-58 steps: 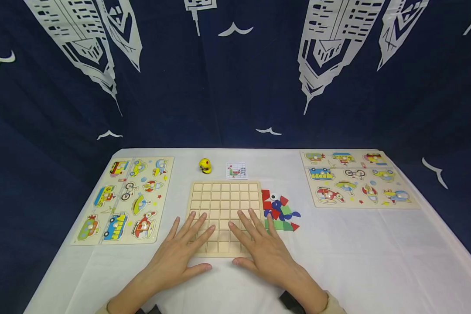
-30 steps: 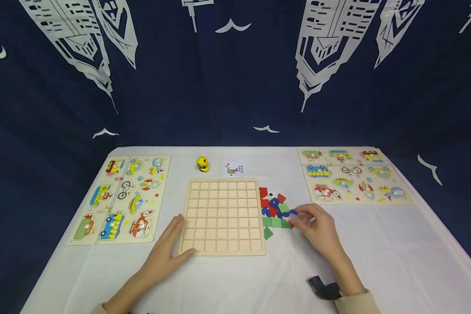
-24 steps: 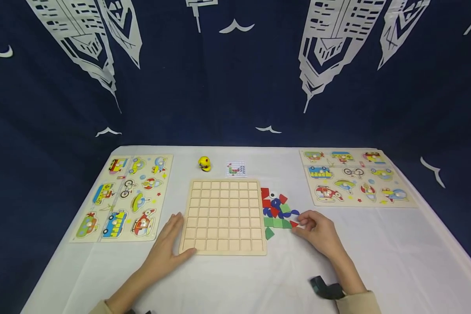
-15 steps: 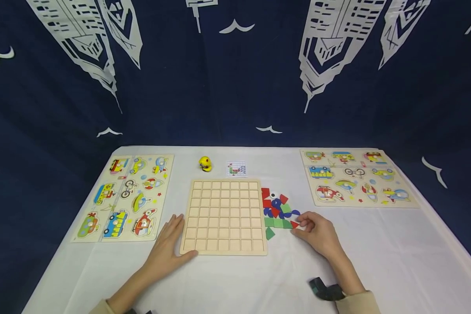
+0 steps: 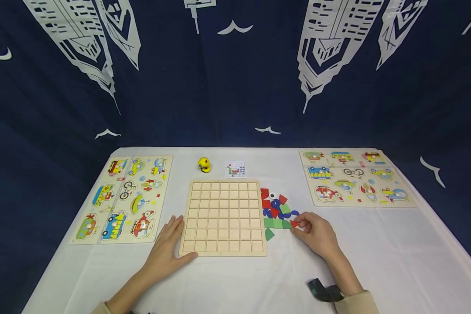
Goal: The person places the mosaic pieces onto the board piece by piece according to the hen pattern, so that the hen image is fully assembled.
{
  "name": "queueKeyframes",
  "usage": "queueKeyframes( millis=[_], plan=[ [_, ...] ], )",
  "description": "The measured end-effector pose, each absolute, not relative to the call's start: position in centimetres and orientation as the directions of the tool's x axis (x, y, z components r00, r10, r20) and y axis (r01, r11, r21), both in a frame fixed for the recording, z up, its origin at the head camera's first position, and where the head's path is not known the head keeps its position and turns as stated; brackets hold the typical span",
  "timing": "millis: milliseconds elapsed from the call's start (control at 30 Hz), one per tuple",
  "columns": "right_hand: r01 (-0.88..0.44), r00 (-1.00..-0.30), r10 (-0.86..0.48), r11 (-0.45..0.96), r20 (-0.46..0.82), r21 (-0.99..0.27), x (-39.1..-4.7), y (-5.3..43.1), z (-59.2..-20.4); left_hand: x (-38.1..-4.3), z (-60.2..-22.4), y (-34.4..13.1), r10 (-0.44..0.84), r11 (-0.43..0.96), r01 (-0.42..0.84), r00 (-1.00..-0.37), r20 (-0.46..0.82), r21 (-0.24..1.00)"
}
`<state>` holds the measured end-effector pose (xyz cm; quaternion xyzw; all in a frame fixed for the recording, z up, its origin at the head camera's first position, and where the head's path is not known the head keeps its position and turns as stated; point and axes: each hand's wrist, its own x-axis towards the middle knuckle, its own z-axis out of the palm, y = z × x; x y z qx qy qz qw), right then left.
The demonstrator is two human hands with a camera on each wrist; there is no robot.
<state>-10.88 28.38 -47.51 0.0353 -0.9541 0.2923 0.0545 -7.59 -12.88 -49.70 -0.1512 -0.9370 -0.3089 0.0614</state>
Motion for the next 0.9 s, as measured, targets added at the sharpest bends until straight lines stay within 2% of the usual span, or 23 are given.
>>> queueKeyframes(
  millis=[367, 533, 733, 900],
  plan=[
    [-0.083, -0.993, -0.019, 0.810, 0.116, -0.581, -10.9, 28.5, -46.7, -7.5, -49.7, -13.0, 0.242, 0.763, 0.318, -0.948, 0.207, 0.563],
    [-0.114, -0.986, -0.022, 0.809, 0.164, -0.577, -11.1, 28.3, -45.2, -7.5, -49.7, -12.9, 0.242, 0.763, 0.312, -0.950, 0.197, 0.566],
    [-0.219, -0.968, -0.101, 0.779, 0.228, -0.587, -12.7, 24.8, -43.2, -7.5, -49.7, -13.0, 0.246, 0.768, 0.322, -0.947, 0.209, 0.554],
    [-0.322, -0.946, -0.205, 0.697, 0.253, -0.640, -15.0, 20.3, -41.6, -7.5, -49.7, -13.0, 0.255, 0.766, 0.332, -0.943, 0.213, 0.551]
  ],
)
